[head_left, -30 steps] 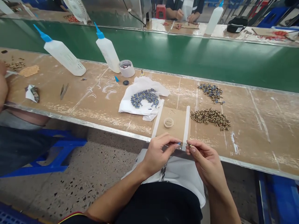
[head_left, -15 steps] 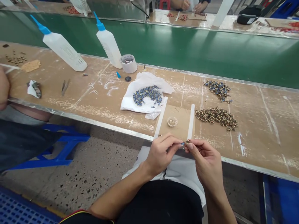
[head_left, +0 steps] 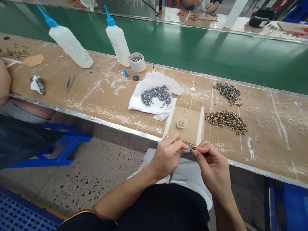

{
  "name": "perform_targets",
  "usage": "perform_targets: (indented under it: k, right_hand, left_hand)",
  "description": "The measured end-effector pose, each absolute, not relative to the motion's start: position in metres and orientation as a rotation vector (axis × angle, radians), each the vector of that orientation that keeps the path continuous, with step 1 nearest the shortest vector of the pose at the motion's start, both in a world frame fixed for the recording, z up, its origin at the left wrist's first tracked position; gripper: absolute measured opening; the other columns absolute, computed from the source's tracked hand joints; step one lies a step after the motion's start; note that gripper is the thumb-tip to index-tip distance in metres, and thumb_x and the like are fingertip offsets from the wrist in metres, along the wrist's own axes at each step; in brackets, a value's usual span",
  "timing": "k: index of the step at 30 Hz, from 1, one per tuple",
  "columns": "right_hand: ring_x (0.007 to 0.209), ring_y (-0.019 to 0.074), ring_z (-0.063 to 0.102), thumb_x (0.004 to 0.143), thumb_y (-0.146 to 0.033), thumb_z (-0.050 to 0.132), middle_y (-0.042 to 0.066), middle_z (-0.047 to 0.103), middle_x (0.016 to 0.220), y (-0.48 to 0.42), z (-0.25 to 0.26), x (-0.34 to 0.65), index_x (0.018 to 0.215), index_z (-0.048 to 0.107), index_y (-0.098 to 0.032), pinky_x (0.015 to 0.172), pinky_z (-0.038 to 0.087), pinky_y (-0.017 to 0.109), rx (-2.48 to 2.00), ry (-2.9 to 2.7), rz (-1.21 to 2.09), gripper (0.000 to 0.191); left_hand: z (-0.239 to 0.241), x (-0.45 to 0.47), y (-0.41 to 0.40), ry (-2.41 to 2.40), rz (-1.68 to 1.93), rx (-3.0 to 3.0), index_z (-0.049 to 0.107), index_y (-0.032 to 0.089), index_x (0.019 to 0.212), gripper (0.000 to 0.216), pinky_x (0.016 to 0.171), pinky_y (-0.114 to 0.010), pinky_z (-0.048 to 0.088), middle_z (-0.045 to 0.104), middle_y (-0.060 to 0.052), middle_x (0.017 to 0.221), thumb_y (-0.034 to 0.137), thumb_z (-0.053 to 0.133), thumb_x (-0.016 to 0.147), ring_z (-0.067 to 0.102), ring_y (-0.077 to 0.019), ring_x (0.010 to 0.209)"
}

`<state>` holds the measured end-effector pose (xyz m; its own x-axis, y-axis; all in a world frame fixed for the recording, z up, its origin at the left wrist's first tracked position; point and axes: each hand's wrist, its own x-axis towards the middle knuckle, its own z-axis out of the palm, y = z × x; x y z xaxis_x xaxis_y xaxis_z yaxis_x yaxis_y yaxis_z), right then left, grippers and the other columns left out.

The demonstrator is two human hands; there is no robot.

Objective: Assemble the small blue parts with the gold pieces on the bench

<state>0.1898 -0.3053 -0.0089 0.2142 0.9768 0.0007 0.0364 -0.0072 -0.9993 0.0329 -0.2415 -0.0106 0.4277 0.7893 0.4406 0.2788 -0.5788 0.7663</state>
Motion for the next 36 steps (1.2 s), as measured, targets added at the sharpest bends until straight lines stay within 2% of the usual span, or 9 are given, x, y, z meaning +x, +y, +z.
perform_targets:
  k: [5,11,21,26,31,36]
  right_hand:
    - [0.069,0.0125,0.049,0.093,-0.023,0.062,-0.002,0.051,0.075,-0.305,-0.006,0.197,0.080,0.057,-0.021,0.064,0.041,0.025,-1.319,-1.219,1.129,0.014]
    - [0.069,0.0128,0.046,0.095,-0.021,0.058,-0.002,0.046,0.076,-0.312,-0.014,0.181,0.079,0.052,-0.022,0.063,0.039,0.025,-1.333,-1.215,1.033,0.017]
    - [0.066,0.0136,0.045,0.096,-0.025,0.056,-0.002,0.046,0.071,-0.315,-0.022,0.181,0.076,0.051,-0.021,0.061,0.037,0.027,-1.371,-1.322,1.130,0.021]
    - [0.068,0.0139,0.050,0.094,-0.026,0.059,0.000,0.052,0.074,-0.315,-0.026,0.179,0.080,0.057,-0.021,0.063,0.042,0.027,-1.356,-1.243,1.161,0.015]
    - [0.072,0.0135,0.056,0.092,-0.027,0.063,0.000,0.058,0.079,-0.313,-0.022,0.181,0.086,0.063,-0.021,0.066,0.048,0.026,-1.329,-1.062,1.171,0.008]
    - [0.073,0.0143,0.061,0.090,-0.028,0.067,0.002,0.064,0.082,-0.307,-0.028,0.189,0.090,0.066,-0.021,0.067,0.053,0.027,-1.375,-1.015,1.107,0.007]
  left_hand:
    - [-0.001,0.025,-0.235,0.774,0.938,2.121,0.063,0.014,0.078,0.017,0.058,-0.023,0.038,0.048,0.000,0.071,0.011,0.055,0.092,0.047,-0.0114,0.065]
    - [0.009,0.018,-0.241,0.840,0.850,2.106,0.057,0.014,0.076,0.018,0.060,-0.023,0.037,0.048,0.001,0.072,0.005,0.051,0.090,0.048,-0.0110,0.066]
    - [0.002,0.009,-0.246,0.808,0.679,2.137,0.055,0.015,0.075,0.019,0.058,-0.024,0.036,0.049,-0.001,0.074,0.004,0.047,0.089,0.048,-0.0126,0.067]
    - [-0.001,0.006,-0.245,0.834,0.658,2.048,0.060,0.014,0.080,0.017,0.062,-0.023,0.040,0.051,-0.001,0.075,0.008,0.051,0.092,0.052,-0.0131,0.071]
    - [0.001,0.010,-0.240,0.769,0.568,2.071,0.065,0.015,0.099,0.013,0.072,-0.024,0.045,0.059,-0.003,0.087,0.017,0.052,0.096,0.058,-0.0141,0.079]
    - [-0.006,0.019,-0.230,0.752,0.509,2.216,0.063,0.013,0.087,0.023,0.064,-0.024,0.042,0.058,-0.003,0.080,0.017,0.044,0.099,0.055,-0.0136,0.070]
